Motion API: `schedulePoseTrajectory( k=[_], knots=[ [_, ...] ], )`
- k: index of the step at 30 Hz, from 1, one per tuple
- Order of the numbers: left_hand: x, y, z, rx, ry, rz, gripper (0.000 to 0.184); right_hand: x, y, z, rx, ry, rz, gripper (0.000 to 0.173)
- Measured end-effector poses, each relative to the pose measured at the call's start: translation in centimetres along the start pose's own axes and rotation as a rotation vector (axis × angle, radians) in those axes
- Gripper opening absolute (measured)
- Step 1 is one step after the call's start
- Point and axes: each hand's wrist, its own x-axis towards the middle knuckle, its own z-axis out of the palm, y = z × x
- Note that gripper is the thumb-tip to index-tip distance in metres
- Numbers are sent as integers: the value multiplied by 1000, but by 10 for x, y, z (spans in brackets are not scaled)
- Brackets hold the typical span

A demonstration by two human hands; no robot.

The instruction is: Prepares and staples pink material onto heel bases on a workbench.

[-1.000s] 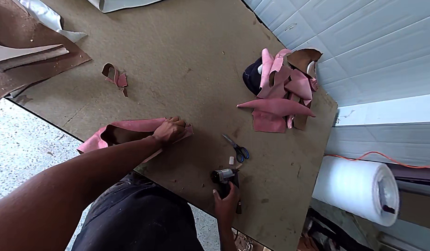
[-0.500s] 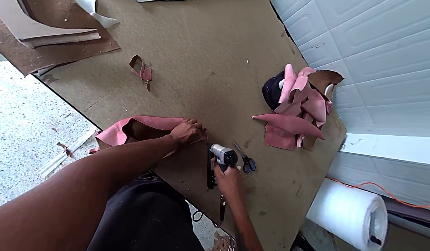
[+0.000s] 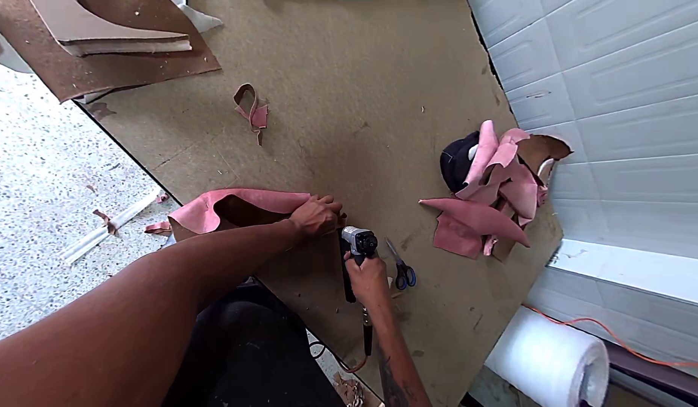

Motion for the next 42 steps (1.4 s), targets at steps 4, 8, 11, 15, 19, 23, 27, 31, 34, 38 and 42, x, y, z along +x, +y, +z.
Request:
schedulePoseTrajectory(
  k=[4, 8, 11, 15, 19, 23, 27, 31, 34, 38, 42],
  knots=[
    [2, 1, -3, -13, -17, -4, 28, -5, 0, -2, 24, -30, -14, 15],
    [1, 2, 0, -3, -35, -1, 27, -11, -3, 6, 10, -36, -5, 12],
    [2, 0, -1, -27, -37, -16, 30, -11, -3, 6, 15, -49, -14, 13],
    [2, -1, 1, -38, -39, -25, 33, -19, -6, 14, 29, -68, -41, 13],
    [4, -2, 3, -84, -30, -35, 39, -25, 0, 10, 86, -53, -25, 16],
    [2, -7, -1, -153, 32, 14, 38, -40, 48, 18, 14, 136, 50, 32],
    [-23, 8, -31, -21, 162, 27, 40, -57, 115, 40, 2, 245, 111, 58],
    [-85, 28, -42, 132, 62, -128, 59, -66, 136, 41, 56, 283, 31, 64],
    [-120, 28, -28, 134, 33, -173, 42, -48, 90, 21, 100, 248, -138, 43],
    [-128, 24, -12, 57, 191, -105, 24, 5, -24, -2, -16, 81, -438, 32],
    [-133, 23, -5, 27, 283, -54, 23, 74, -101, 6, -627, -270, -506, 40]
  ],
)
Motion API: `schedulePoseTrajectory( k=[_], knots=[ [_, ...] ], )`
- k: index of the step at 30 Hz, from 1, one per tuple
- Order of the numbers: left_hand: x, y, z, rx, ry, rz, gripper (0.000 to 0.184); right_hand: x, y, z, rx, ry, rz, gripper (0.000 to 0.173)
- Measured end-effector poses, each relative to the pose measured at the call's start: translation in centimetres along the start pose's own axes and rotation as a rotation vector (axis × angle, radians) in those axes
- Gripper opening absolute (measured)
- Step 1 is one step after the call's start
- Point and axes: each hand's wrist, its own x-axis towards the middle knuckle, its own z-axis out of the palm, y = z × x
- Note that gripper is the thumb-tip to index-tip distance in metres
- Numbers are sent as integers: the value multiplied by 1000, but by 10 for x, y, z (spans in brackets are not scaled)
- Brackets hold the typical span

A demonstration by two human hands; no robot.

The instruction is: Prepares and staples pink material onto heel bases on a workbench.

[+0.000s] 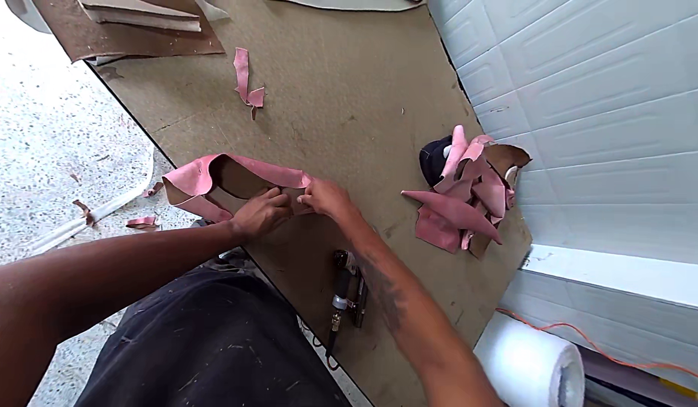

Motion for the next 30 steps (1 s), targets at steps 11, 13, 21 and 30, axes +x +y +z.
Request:
schedulePoseTrajectory(
  k=[11, 13, 21, 30],
  knots=[
    [-6, -12, 6, -312, -1, -128, 17, 38, -16, 10, -138, -187, 29, 34],
    [-6, -13, 8, -316, 31, -154, 16, 42, -16, 9, -137, -208, 43, 33],
    [3, -5, 5, -255, -18, -344, 12, 35, -6, 15, -34, -143, 90, 36],
    [47, -13, -18, -202, -288, -401, 28, -117, 50, 124, 822, 825, 242, 32]
  ],
)
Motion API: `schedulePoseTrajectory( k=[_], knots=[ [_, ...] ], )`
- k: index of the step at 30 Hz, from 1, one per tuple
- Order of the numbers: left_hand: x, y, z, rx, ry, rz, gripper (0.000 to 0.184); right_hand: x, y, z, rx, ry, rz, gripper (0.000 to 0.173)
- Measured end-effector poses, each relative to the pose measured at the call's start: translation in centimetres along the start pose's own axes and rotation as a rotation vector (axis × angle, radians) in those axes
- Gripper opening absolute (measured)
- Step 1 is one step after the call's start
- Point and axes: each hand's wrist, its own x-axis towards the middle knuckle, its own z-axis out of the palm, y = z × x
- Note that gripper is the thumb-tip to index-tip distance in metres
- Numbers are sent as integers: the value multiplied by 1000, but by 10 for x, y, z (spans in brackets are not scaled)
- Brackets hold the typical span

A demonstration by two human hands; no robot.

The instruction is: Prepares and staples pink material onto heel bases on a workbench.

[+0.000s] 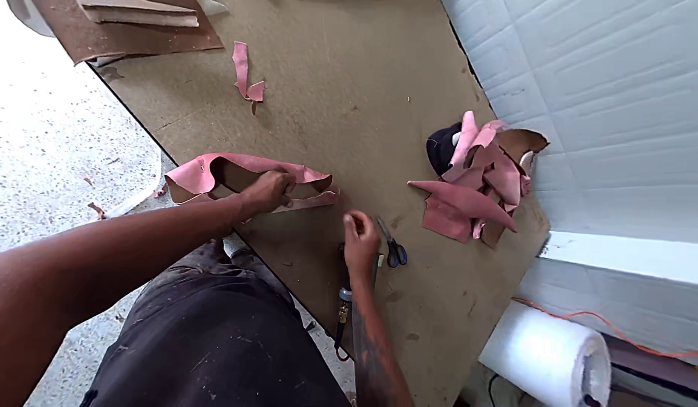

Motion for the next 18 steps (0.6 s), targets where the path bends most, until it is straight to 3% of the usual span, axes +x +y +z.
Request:
schedulePoseTrajectory(
  k=[2, 5, 7, 12, 14, 17, 18],
  knots=[
    [5, 3, -6, 29, -61, -20, 29, -53, 45, -27, -75, 121, 183, 44],
    [9, 1, -11, 50, -108, -19, 28, -106, 84, -27, -193, 108, 391, 77],
    [13, -3, -11, 48, -124, -3, 27, -115, 88, -11, -286, 85, 447, 87],
    [17, -8, -10, 4, -149, 22, 25, -86, 68, 1, -260, 94, 464, 90],
    [17, -12, -12, -4, -143, 26, 19, -72, 43, -6, -161, 60, 549, 80],
    [17, -12, -9, -40, -136, 38, 16, -58, 12, -16, 13, -64, 541, 30],
    [17, -14, -8, -58, -131, 46, 17, -53, -1, -15, 91, -132, 505, 21]
  ],
)
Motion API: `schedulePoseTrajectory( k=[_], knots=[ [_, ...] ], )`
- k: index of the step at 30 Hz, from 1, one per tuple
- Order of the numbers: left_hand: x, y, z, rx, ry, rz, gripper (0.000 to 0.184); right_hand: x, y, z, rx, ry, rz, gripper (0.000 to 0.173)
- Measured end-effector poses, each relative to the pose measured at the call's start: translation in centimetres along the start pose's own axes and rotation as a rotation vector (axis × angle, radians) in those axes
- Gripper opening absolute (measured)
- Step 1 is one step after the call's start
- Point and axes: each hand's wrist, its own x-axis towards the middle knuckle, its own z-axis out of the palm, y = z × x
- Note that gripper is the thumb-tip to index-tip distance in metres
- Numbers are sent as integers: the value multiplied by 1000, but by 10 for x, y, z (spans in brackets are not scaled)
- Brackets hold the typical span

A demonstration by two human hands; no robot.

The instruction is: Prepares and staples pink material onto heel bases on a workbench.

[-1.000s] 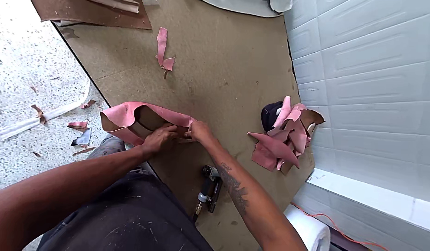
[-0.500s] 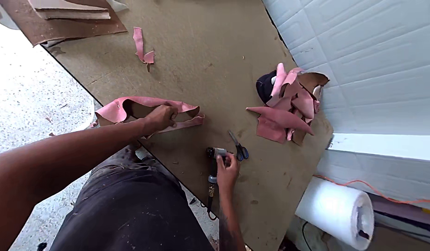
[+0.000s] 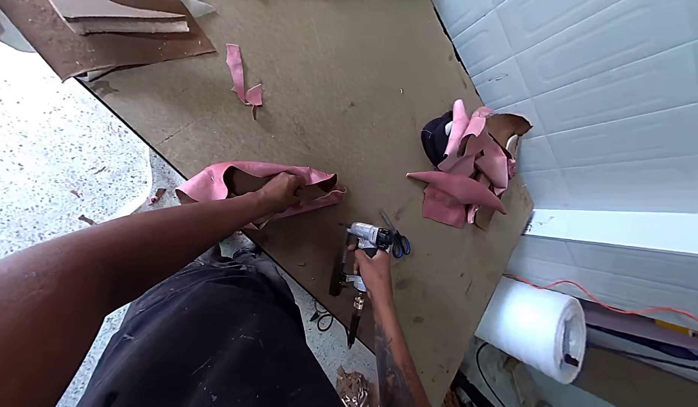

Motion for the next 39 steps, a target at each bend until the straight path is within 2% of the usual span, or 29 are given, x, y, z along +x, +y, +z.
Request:
schedulePoseTrajectory(
  k=[2, 6, 13, 20, 26, 28, 30, 34, 37, 39],
  knots=[
    [0, -2, -2, -28, 10, 9, 15, -4, -31, 11, -66, -94, -109, 18],
    [2, -4, 0, -50, -9, 4, 20, -8, -63, 33, -310, -47, -231, 21],
    [2, -5, -1, -76, -33, -11, 22, 2, -73, 42, -353, -86, -225, 13],
    [3, -4, -3, -74, -36, 7, 25, -16, -82, 58, -387, -128, -251, 12],
    [5, -6, -1, -50, -38, 19, 21, -30, -81, 73, -386, -166, -247, 11],
    [8, -5, -1, -38, -44, 19, 21, -35, -74, 66, -386, -143, -231, 14],
    [11, -4, -1, -28, -55, 19, 22, -39, -57, 50, -387, -47, -207, 23],
    [29, 11, 12, -6, -56, 52, 21, -37, 14, 5, -465, 218, -189, 44],
    [41, 34, 19, 60, -79, 82, 21, -29, 66, -16, -528, 239, -162, 56],
    [33, 46, 14, 120, -70, 111, 22, -24, 78, -19, -514, 189, -188, 61]
  ],
)
